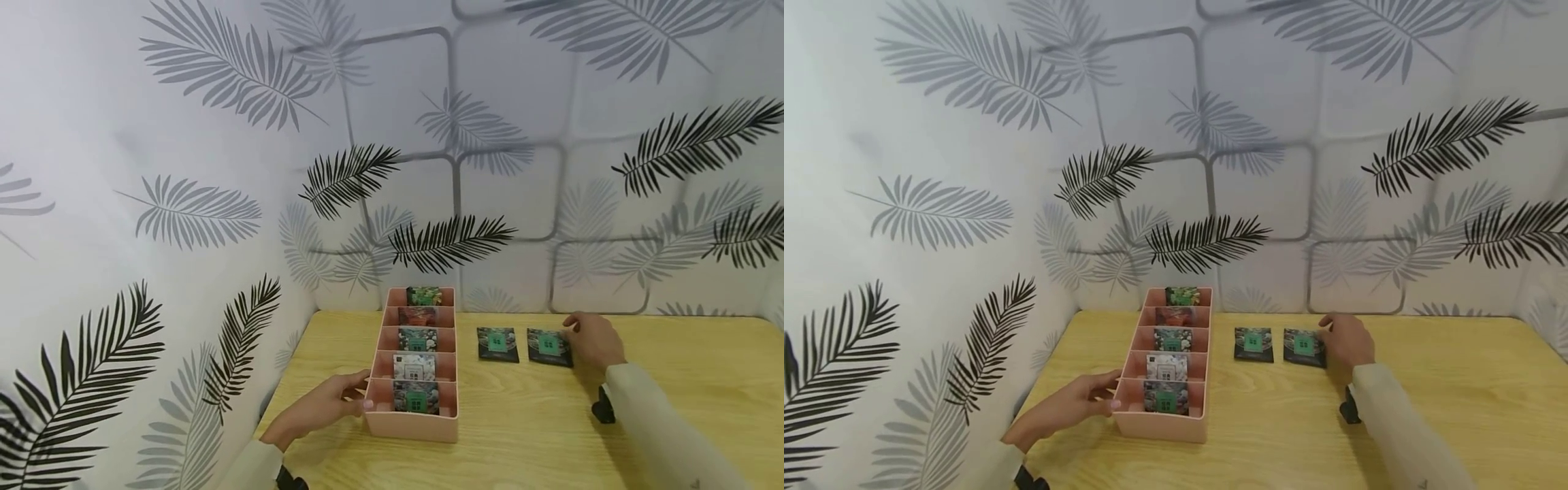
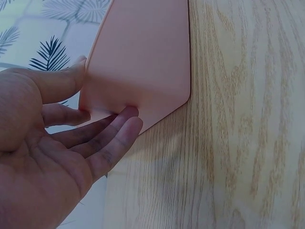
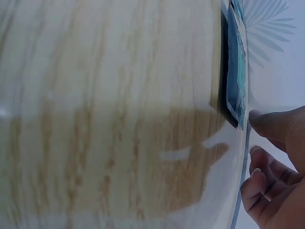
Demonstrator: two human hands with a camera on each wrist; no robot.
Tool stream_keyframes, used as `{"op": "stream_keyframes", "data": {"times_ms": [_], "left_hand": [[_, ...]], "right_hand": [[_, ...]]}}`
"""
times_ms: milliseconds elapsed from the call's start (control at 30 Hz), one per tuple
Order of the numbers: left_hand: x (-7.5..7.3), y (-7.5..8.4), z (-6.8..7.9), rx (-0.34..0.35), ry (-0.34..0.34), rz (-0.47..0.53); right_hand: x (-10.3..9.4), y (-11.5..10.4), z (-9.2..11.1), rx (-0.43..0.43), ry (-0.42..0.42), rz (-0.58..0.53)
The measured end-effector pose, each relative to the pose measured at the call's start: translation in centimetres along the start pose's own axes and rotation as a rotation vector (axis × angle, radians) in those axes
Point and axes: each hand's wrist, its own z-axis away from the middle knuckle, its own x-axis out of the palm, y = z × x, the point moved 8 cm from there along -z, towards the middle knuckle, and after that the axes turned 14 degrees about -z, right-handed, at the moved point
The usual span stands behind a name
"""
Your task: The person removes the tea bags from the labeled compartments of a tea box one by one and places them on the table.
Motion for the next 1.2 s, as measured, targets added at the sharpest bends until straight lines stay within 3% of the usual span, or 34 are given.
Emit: {"op": "stream_keyframes", "data": {"times_ms": [333,600,1000,1200], "left_hand": [[0.3,0.2,-0.1,0.010,-0.011,0.000],[0.2,0.0,-0.2,0.004,-0.005,0.001],[0.1,0.2,-0.2,0.010,-0.013,0.003],[0.2,0.4,-0.2,0.015,-0.006,-0.006]], "right_hand": [[-0.4,-1.2,0.7,-0.050,-0.007,-0.006],[1.6,-5.3,2.3,-0.101,-0.017,-0.022],[3.6,-10.8,4.5,-0.248,0.028,-0.105],[4.6,-13.9,5.5,-0.327,0.005,-0.138]]}}
